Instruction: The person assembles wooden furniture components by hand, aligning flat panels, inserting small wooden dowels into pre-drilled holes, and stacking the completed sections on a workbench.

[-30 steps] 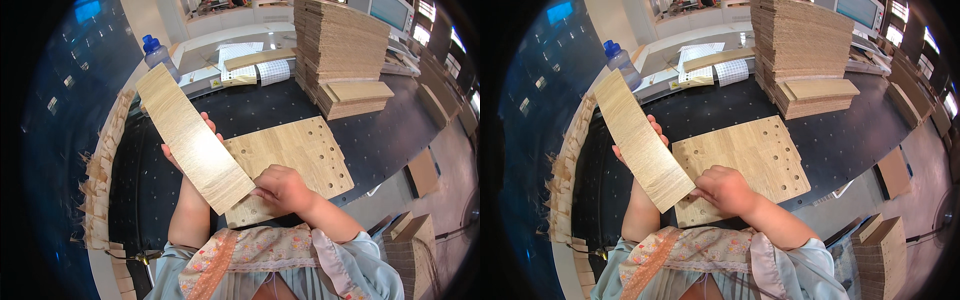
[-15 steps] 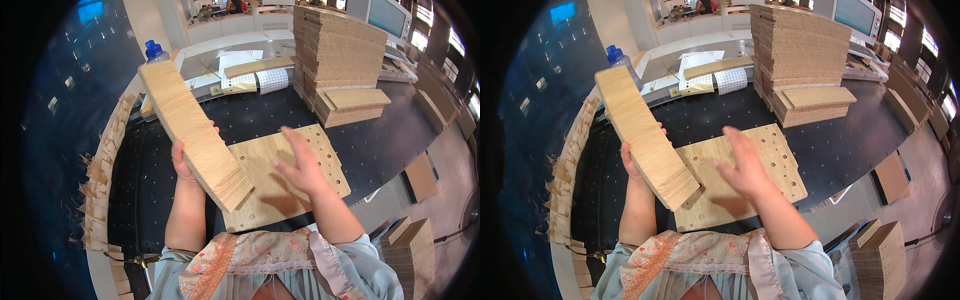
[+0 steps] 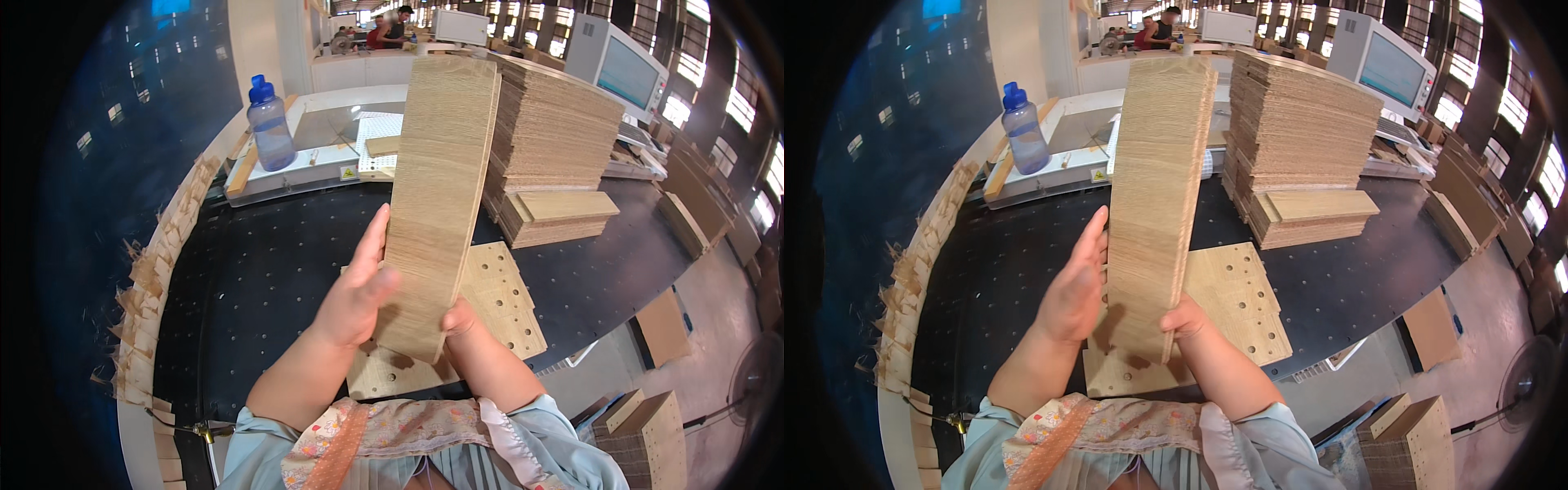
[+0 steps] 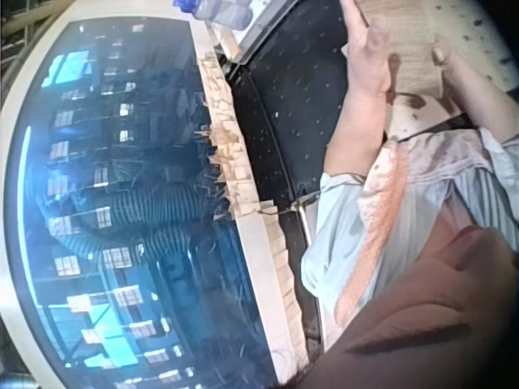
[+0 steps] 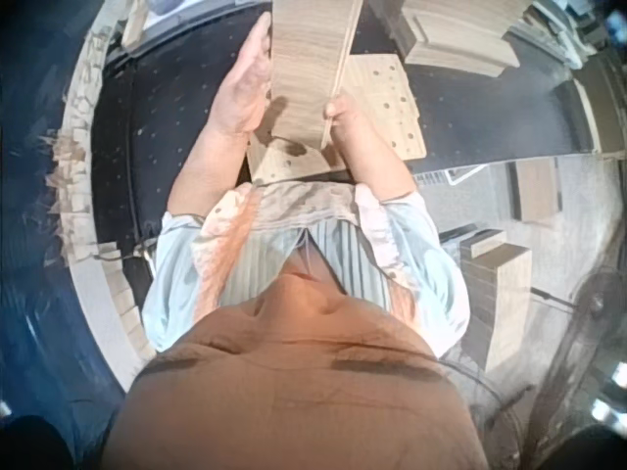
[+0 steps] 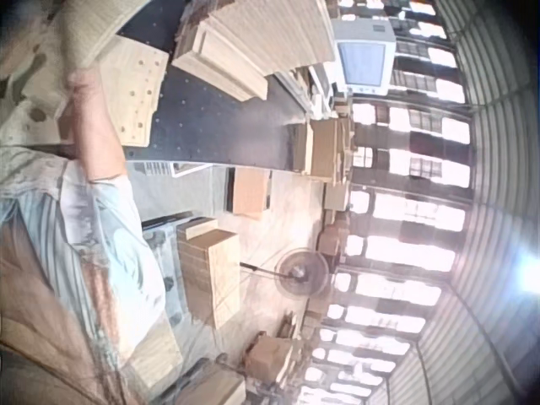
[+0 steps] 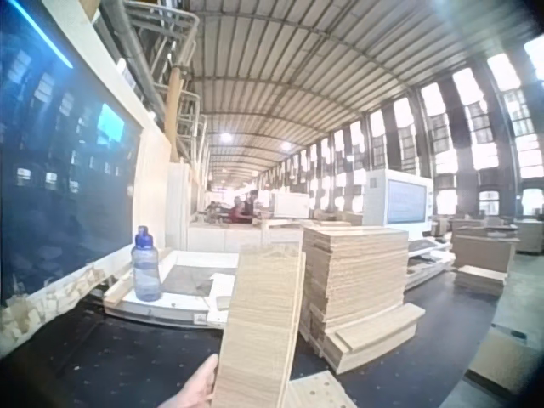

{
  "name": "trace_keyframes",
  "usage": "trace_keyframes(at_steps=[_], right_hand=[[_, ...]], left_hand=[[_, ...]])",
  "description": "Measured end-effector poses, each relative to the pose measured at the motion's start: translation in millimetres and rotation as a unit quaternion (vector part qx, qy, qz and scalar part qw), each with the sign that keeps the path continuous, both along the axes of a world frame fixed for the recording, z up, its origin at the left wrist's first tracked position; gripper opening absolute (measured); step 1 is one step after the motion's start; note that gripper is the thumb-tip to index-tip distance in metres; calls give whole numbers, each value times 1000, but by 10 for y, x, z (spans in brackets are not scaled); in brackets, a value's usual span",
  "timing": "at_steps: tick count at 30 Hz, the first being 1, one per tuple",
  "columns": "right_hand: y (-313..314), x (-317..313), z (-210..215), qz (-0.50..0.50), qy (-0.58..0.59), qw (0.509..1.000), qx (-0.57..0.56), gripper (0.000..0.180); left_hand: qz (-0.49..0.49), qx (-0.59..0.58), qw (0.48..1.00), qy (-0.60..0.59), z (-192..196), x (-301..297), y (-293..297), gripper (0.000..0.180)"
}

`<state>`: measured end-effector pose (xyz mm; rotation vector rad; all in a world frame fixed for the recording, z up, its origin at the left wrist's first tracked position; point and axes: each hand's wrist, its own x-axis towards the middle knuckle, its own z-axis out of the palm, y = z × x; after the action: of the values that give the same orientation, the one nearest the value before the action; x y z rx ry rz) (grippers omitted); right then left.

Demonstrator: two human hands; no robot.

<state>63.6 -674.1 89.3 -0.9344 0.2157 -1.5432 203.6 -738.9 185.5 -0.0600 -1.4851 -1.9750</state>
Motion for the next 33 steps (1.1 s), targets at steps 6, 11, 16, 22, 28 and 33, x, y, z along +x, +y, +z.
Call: trace_keyframes(at_steps=[6, 11, 16, 22, 28, 33], right_hand=[[-6, -65, -165, 122, -78, 986, -76, 110], [74, -48, -265, 103, -79, 991, -31, 113], [117, -2, -195, 98, -79, 992, -15, 113], [219, 86, -93, 52, -79, 994, 52, 115], [142, 68, -170, 64, -68, 995, 31, 118], [9, 51, -117, 57, -57, 996, -34, 116]], left_hand=[[-67, 11, 997, -34, 69, 172, 56, 91], [-85, 42, 995, -26, 89, 220, 24, 85], [-95, 43, 994, -23, 58, 243, 8, 83], [-89, 47, 995, -29, 54, 266, -12, 84], [-89, 56, 994, -39, 98, 264, -94, 82], [-88, 40, 994, -55, 201, 210, -199, 82]])
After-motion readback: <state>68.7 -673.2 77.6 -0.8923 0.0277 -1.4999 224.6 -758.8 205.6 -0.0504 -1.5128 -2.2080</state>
